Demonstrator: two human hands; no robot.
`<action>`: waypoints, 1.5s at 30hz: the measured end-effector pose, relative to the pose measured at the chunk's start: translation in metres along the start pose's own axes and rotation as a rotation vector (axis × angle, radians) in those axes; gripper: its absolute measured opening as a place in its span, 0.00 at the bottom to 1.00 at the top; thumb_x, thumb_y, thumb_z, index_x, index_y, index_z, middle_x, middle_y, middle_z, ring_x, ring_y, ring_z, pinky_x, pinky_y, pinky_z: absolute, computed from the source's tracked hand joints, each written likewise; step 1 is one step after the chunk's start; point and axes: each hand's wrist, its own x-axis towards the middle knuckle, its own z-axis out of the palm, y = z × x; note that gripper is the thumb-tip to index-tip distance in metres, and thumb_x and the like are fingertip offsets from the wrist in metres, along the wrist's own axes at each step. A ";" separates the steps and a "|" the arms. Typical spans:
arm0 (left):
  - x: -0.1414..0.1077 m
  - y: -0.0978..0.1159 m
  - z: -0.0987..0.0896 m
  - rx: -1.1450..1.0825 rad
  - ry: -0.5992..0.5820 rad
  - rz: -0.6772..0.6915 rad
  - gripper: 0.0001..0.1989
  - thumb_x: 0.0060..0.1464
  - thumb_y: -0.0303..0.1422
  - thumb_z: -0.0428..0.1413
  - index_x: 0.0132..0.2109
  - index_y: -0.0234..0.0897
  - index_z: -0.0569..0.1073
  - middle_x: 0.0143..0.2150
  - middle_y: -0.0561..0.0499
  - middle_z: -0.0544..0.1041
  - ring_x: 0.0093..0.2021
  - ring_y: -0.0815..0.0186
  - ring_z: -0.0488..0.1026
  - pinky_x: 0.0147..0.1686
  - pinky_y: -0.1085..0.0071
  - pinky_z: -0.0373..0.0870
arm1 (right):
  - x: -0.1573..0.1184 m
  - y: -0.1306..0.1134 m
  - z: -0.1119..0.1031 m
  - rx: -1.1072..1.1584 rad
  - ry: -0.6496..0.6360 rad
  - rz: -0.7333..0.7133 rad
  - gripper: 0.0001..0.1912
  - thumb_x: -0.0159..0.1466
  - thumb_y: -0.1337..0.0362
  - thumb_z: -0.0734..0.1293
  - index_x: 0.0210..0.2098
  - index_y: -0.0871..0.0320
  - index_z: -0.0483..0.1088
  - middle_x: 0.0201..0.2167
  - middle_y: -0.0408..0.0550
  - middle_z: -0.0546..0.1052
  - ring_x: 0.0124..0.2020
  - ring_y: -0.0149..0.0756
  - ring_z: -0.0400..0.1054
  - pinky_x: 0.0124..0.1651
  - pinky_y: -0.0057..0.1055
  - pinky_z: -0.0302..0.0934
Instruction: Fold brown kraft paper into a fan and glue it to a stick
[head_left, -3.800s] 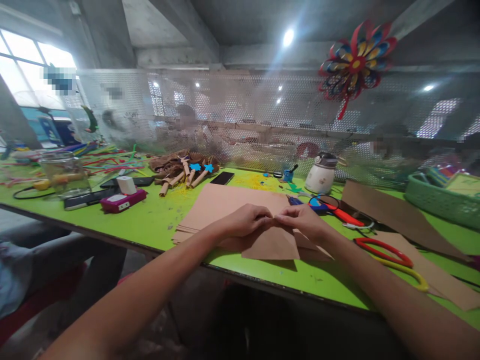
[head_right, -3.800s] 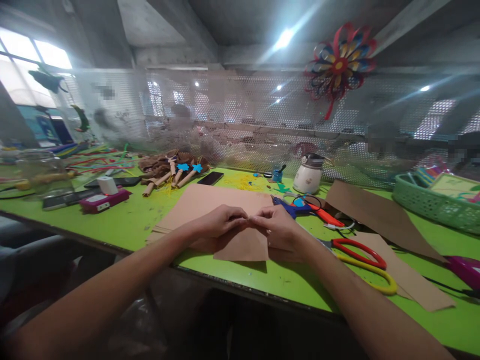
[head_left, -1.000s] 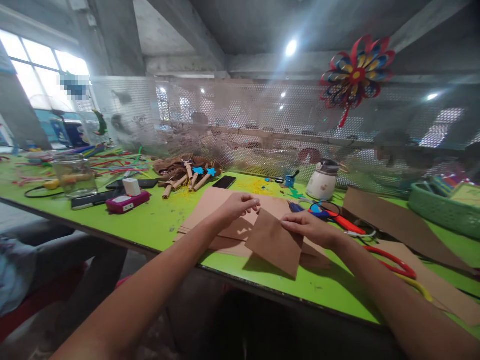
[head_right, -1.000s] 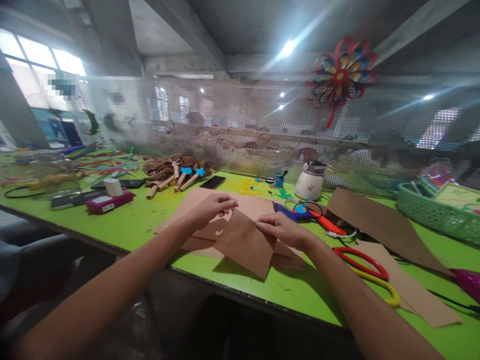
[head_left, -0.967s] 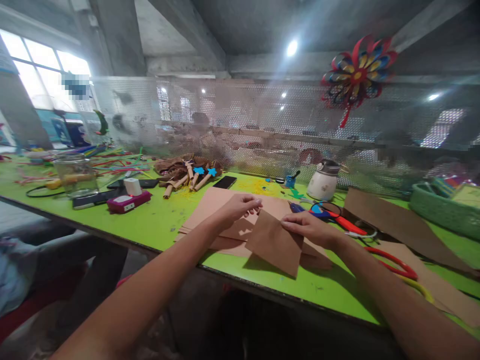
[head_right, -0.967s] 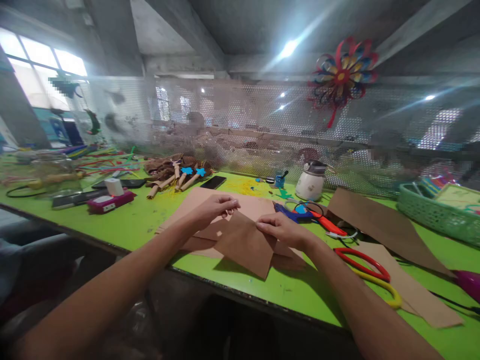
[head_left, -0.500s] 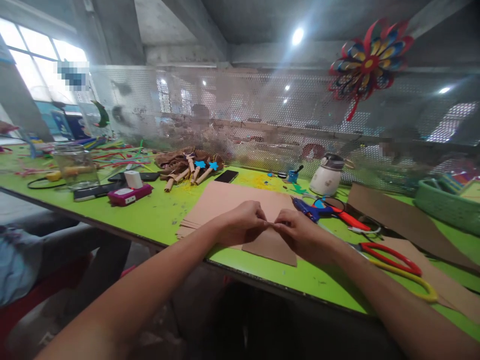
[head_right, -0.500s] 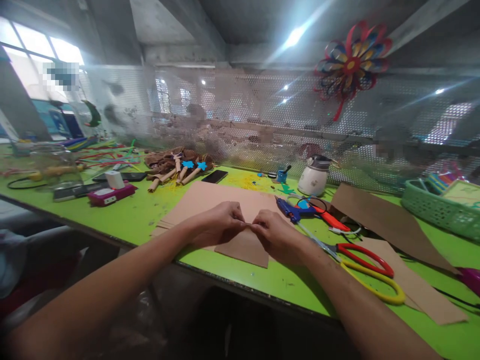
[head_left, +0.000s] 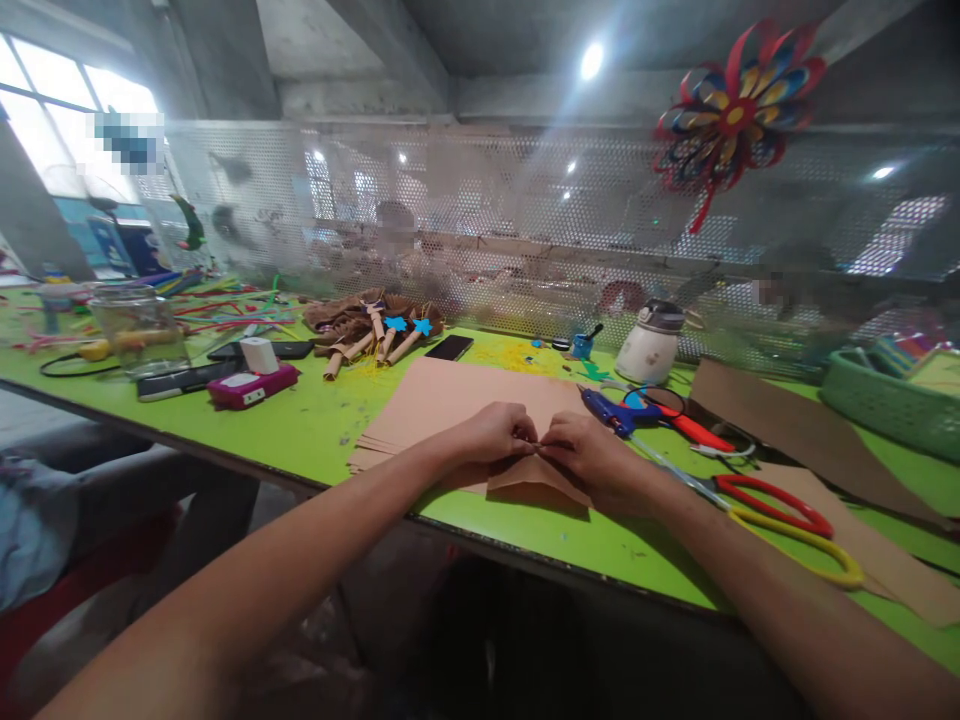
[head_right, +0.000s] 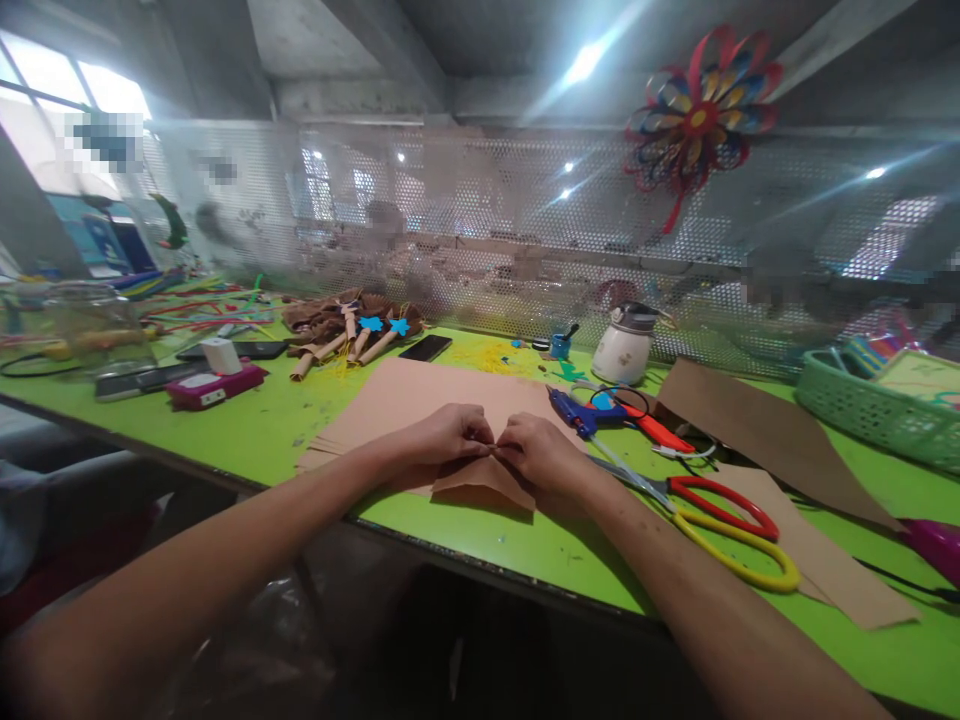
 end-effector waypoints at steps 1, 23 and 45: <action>0.000 0.000 0.000 -0.006 0.005 -0.004 0.09 0.49 0.34 0.55 0.35 0.33 0.76 0.32 0.50 0.73 0.31 0.69 0.67 0.29 0.76 0.60 | -0.001 -0.001 -0.001 -0.009 -0.008 -0.007 0.10 0.62 0.65 0.61 0.31 0.59 0.75 0.29 0.48 0.72 0.33 0.33 0.65 0.36 0.27 0.57; -0.015 0.007 -0.026 0.250 -0.139 -0.028 0.21 0.38 0.22 0.51 0.41 0.38 0.76 0.33 0.49 0.74 0.31 0.66 0.67 0.28 0.73 0.58 | -0.016 0.005 -0.013 0.000 -0.047 0.130 0.06 0.57 0.69 0.62 0.27 0.59 0.70 0.28 0.45 0.70 0.28 0.30 0.61 0.29 0.25 0.53; -0.020 0.017 -0.026 0.386 -0.089 -0.036 0.06 0.50 0.29 0.50 0.34 0.36 0.71 0.32 0.50 0.71 0.29 0.68 0.65 0.26 0.74 0.54 | -0.011 0.004 -0.002 0.127 0.021 0.203 0.05 0.57 0.64 0.65 0.29 0.59 0.71 0.27 0.46 0.72 0.30 0.33 0.64 0.32 0.28 0.56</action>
